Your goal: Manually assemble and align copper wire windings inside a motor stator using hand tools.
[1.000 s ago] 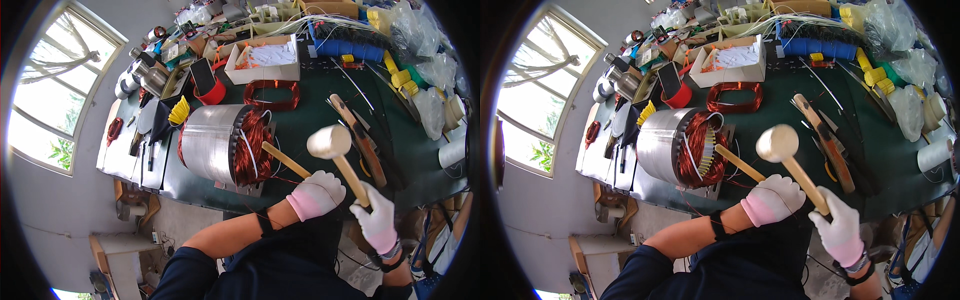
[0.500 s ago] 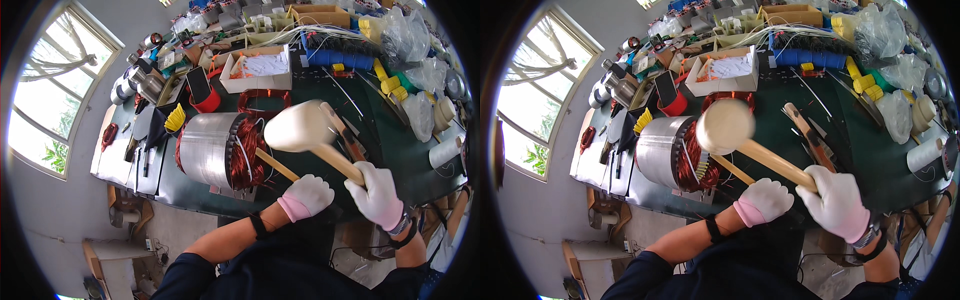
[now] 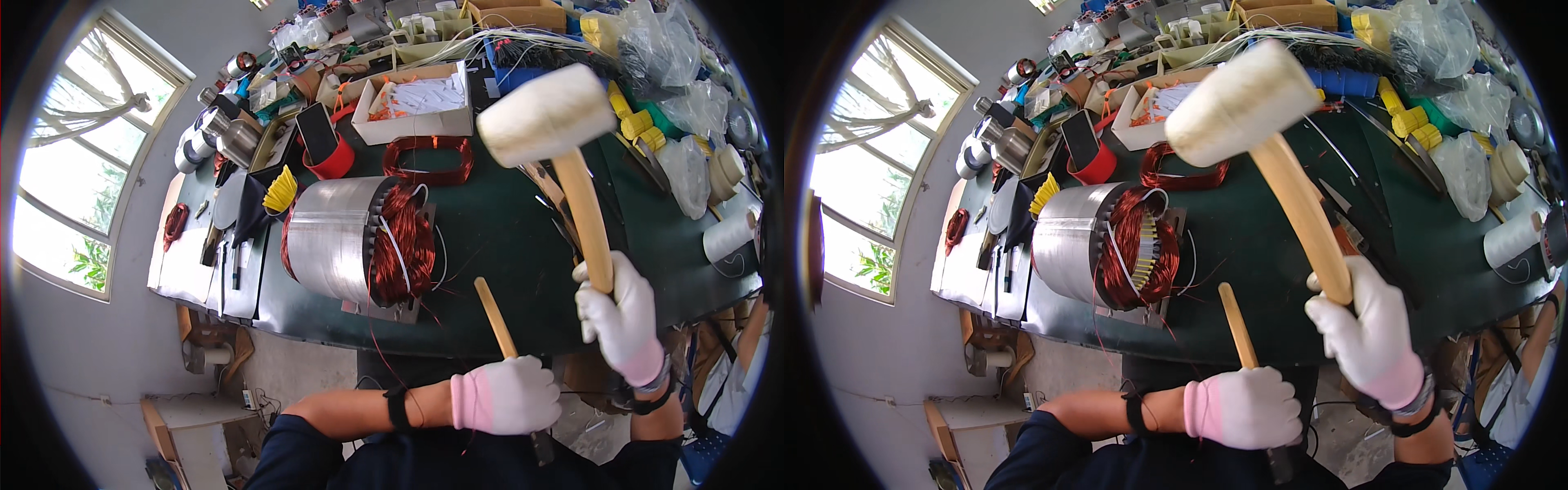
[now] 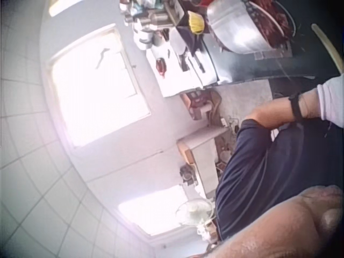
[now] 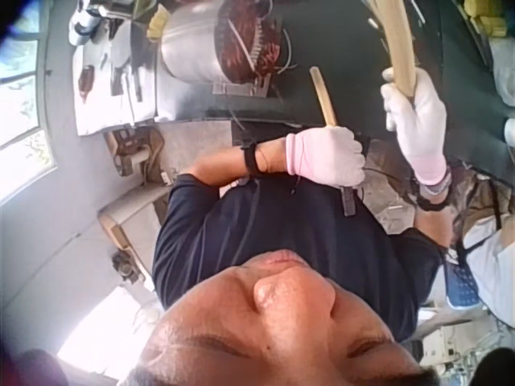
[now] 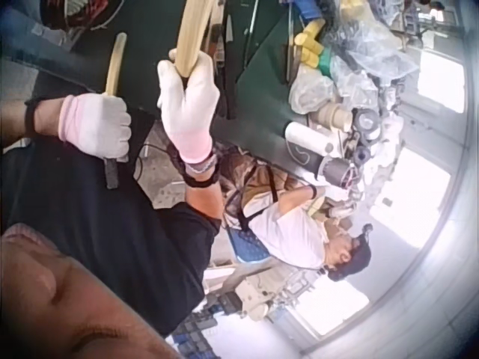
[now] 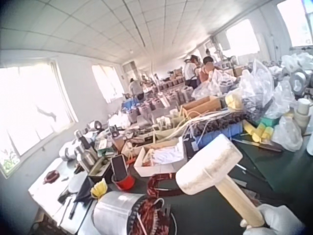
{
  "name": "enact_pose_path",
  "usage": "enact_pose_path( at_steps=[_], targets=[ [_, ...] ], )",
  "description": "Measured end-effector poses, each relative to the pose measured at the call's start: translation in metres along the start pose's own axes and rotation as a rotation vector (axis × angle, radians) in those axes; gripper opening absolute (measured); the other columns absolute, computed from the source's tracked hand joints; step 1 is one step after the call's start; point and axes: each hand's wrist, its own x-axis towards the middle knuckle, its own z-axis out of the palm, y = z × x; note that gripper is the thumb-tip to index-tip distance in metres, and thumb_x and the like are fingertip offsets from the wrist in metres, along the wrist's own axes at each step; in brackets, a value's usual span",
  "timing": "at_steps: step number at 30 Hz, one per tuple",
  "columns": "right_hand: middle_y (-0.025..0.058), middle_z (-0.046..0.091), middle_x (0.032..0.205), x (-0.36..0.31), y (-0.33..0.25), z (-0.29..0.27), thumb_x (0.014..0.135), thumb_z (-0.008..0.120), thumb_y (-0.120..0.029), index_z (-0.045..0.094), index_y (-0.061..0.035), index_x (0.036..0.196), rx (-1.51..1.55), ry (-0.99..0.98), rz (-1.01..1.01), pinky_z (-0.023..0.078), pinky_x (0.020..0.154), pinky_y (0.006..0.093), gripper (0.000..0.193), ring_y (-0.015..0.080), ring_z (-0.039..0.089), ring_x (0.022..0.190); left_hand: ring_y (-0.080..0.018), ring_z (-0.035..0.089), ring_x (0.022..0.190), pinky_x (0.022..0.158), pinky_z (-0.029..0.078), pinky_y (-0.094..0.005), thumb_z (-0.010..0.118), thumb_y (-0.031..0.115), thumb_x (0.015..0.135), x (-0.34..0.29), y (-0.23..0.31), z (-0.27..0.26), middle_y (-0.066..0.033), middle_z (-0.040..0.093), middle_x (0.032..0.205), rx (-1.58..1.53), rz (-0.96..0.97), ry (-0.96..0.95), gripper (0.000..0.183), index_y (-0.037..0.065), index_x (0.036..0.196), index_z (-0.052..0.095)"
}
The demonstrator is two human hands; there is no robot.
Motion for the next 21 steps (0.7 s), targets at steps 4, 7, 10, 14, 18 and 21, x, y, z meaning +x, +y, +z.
enact_pose_path(
  at_steps=[4, 7, 10, 14, 18, 21],
  targets=[
    [0.0211, 0.064, 0.069, 0.008, 0.068, 0.023, 0.098, 0.071, -0.020, 0.056, 0.0005, 0.100, -0.755, -0.330, -0.230, 0.053, 0.058, 0.0459, 0.025, 0.0417, 0.067, 0.062, -0.0190, 0.055, 0.064, 0.058, 0.044, -0.0342, 0.075, 0.029, 0.084, -0.004, 0.004, -0.017, 0.0006, 0.050, 0.066, -0.156, 0.041, -0.027, 0.031, 0.017, 0.066, 0.052],
    [0.0229, 0.064, 0.068, 0.021, 0.049, 0.015, 0.098, 0.071, -0.023, 0.055, 0.0008, 0.099, -0.516, -0.236, -0.185, 0.051, 0.058, 0.0482, 0.029, 0.0443, 0.067, 0.066, -0.0191, 0.055, 0.063, 0.058, 0.045, -0.0343, 0.076, 0.030, 0.087, -0.012, 0.006, -0.029, 0.0005, 0.048, 0.066, -0.179, 0.022, -0.005, 0.036, 0.016, 0.067, 0.051],
    [0.0228, 0.064, 0.068, 0.003, 0.046, 0.037, 0.098, 0.071, -0.019, 0.055, 0.0020, 0.103, -0.294, -0.022, -0.186, 0.051, 0.058, 0.0474, 0.027, 0.0439, 0.068, 0.067, -0.0191, 0.053, 0.063, 0.057, 0.045, -0.0338, 0.077, 0.029, 0.088, -0.013, 0.006, -0.029, 0.0004, 0.047, 0.068, -0.190, 0.023, 0.063, 0.037, 0.014, 0.068, 0.049],
    [0.0183, 0.063, 0.067, 0.009, 0.064, 0.026, 0.097, 0.072, -0.028, 0.054, -0.0023, 0.099, -0.796, -0.264, -0.300, 0.052, 0.059, 0.0498, 0.032, 0.0425, 0.068, 0.067, -0.0201, 0.055, 0.069, 0.063, 0.047, -0.0348, 0.074, 0.034, 0.088, -0.010, -0.006, -0.036, -0.0009, 0.049, 0.074, -0.133, -0.014, -0.015, 0.031, 0.013, 0.075, 0.054],
    [0.0236, 0.057, 0.067, 0.002, 0.062, 0.017, 0.096, 0.073, -0.020, 0.052, -0.0002, 0.097, -0.566, -0.055, -0.280, 0.048, 0.058, 0.0498, 0.029, 0.0466, 0.064, 0.070, -0.0234, 0.061, 0.093, 0.093, 0.049, -0.0390, 0.072, 0.032, 0.083, -0.011, -0.020, -0.011, -0.0040, 0.058, 0.092, 0.095, -0.088, -0.212, 0.028, 0.010, 0.096, 0.060],
    [0.0268, 0.063, 0.080, 0.010, 0.073, 0.005, 0.096, 0.071, -0.015, 0.058, 0.0021, 0.111, -0.691, 0.169, -0.398, 0.050, 0.066, 0.0508, 0.026, 0.0476, 0.064, 0.077, -0.0297, 0.061, 0.112, 0.103, 0.047, -0.0445, 0.075, 0.027, 0.081, 0.006, -0.044, 0.001, -0.0097, 0.062, 0.112, 0.265, -0.204, -0.139, 0.045, 0.007, 0.118, 0.061]
  ],
)
